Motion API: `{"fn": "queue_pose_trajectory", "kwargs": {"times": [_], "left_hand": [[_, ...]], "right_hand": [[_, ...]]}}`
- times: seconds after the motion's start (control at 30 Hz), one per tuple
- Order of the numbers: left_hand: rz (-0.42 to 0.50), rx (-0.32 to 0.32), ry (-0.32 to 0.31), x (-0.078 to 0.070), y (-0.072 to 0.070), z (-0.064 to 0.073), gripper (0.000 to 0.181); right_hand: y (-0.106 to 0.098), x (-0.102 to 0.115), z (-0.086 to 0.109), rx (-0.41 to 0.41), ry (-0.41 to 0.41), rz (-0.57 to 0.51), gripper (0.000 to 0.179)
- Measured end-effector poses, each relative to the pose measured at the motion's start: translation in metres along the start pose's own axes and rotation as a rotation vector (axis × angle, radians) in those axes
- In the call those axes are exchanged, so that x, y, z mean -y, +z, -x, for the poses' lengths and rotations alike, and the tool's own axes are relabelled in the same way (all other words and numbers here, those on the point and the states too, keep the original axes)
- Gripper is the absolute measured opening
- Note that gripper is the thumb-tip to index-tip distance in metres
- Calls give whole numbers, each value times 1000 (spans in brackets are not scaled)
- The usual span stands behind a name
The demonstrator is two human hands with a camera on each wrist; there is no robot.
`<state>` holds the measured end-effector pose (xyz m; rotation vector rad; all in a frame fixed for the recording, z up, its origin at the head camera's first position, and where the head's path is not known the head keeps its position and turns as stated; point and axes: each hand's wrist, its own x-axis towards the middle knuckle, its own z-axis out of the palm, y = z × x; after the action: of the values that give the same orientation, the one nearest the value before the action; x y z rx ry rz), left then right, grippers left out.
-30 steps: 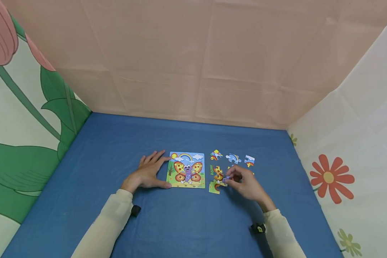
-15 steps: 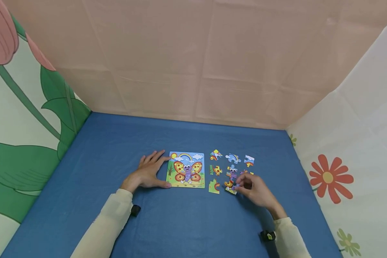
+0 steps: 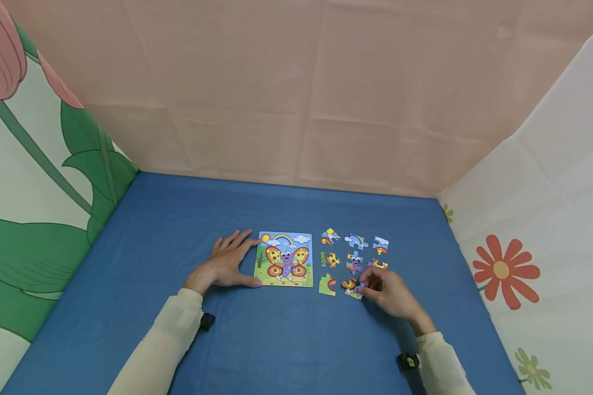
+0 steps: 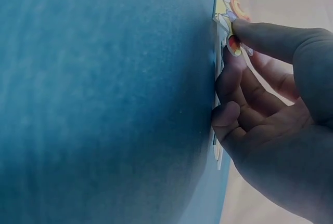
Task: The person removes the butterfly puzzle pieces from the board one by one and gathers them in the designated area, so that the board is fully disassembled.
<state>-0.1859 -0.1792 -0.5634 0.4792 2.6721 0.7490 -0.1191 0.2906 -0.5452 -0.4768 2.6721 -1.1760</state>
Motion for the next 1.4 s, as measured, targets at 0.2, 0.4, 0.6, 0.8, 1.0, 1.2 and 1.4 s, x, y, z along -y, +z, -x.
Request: {"fn": "queue_pose_trajectory", "kwargs": {"times": [0.2,0.4,0.6,0.8,1.0,1.2,1.4], "left_hand": [[1,-4,3,0,0,1,125],[1,-6,3,-1,0,1,124],[11,-2,-1,-2,-1,2,125],[18,1,-5,-3,-2,2,124],[16,-1,-6,-4,-2,3,124],[11,-2,-8,-5,-2,3,124],[9,0,-1,-2,-1,2,125]], "right_hand": [[1,2,0,-13,14,15,14],[3,3,0,-26,25,29,14],[3,5,0,-31,24,41,12],[3,5,0,-34,34,42,13],[2,5,0,-40,44,29,18],[2,8,-3,-45,1,28,22],[5,19,-10,-30,-74,95,26]]}}
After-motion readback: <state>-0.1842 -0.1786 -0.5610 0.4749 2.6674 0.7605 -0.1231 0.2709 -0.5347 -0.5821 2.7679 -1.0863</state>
